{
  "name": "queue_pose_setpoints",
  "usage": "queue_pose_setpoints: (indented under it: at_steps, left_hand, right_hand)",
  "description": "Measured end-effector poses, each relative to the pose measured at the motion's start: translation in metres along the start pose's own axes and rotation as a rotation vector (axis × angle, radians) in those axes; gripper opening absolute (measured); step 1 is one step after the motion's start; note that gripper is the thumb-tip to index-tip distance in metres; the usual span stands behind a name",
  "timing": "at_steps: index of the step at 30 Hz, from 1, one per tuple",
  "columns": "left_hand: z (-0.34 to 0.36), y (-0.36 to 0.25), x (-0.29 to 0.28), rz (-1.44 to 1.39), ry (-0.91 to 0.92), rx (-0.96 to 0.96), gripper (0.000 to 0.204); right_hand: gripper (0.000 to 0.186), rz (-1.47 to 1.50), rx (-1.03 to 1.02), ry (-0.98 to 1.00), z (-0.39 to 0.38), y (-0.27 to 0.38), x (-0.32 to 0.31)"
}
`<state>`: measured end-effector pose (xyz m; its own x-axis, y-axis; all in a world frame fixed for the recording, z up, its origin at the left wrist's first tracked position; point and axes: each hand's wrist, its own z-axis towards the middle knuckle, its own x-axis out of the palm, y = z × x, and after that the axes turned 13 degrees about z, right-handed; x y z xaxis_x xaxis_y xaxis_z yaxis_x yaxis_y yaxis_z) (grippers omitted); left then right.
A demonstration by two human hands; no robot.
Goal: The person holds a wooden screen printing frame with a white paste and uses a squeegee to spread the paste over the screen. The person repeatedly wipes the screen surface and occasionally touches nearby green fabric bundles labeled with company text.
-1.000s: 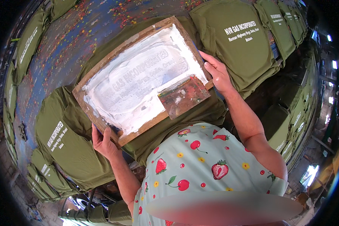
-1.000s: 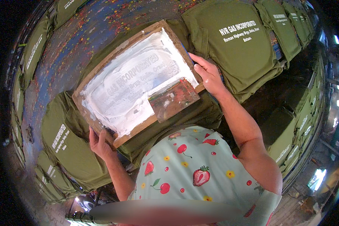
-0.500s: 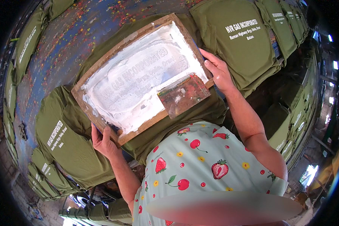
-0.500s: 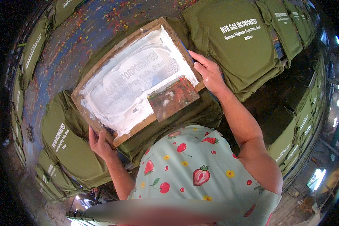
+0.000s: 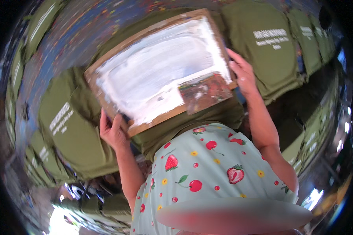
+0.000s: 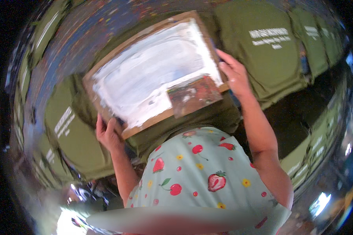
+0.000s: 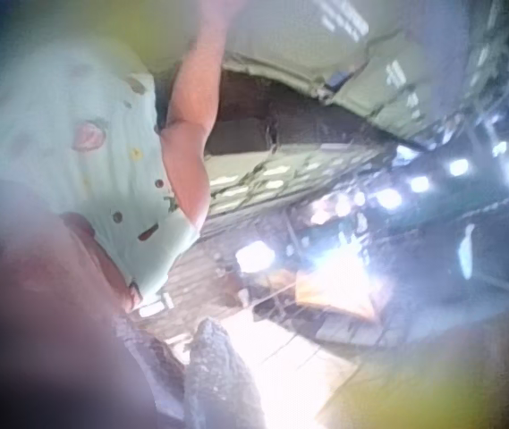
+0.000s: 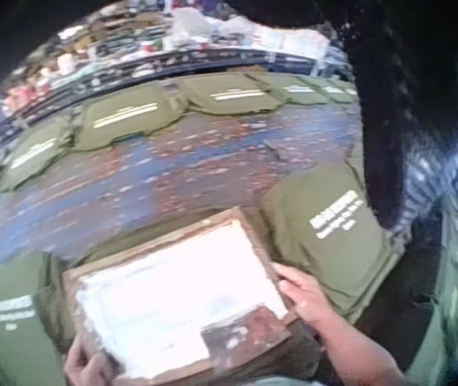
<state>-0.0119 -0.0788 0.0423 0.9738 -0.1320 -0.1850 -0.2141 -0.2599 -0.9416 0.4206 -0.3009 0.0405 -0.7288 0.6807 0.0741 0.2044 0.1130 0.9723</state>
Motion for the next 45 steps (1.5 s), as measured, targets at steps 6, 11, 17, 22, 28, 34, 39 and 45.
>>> queue_pose_setpoints:
  at_steps: [6, 11, 17, 22, 28, 34, 39, 45]
  left_hand:
    - [0.0, 0.004, 0.002, -0.093, -0.014, 0.042, 0.067]
    - [-0.001, 0.001, 0.005, -0.156, 0.006, 0.068, 0.064]
    - [0.0, -0.002, 0.006, -0.186, 0.033, 0.077, 0.062]
    - [0.002, 0.001, 0.007, -0.207, 0.03, 0.087, 0.062]
    - [0.001, 0.003, 0.008, -0.25, 0.051, 0.112, 0.062]
    - [0.003, 0.007, 0.008, -0.22, 0.048, 0.078, 0.062]
    - [0.003, 0.009, 0.008, -0.198, 0.047, 0.12, 0.061]
    - [0.003, 0.01, 0.009, -0.16, 0.026, 0.14, 0.059]
  right_hand:
    - [0.047, -0.452, -0.306, 0.082, 0.0, 0.036, 0.015]
    - [0.047, -0.837, -0.483, 0.644, -0.042, 0.088, 0.052]
    - [0.045, -0.956, -0.669, 0.638, -0.058, 0.098, 0.097]
    - [0.037, -1.005, -0.62, 0.531, -0.056, 0.102, 0.123]
    - [0.027, -0.963, -0.497, 0.813, -0.03, 0.122, 0.156]
    - [0.025, -0.922, -0.574, 0.901, 0.025, 0.116, 0.216]
    - [0.03, -0.979, -0.709, 0.82, 0.06, 0.102, 0.267]
    - [0.042, -0.941, -0.729, 0.851, 0.065, 0.091, 0.28]
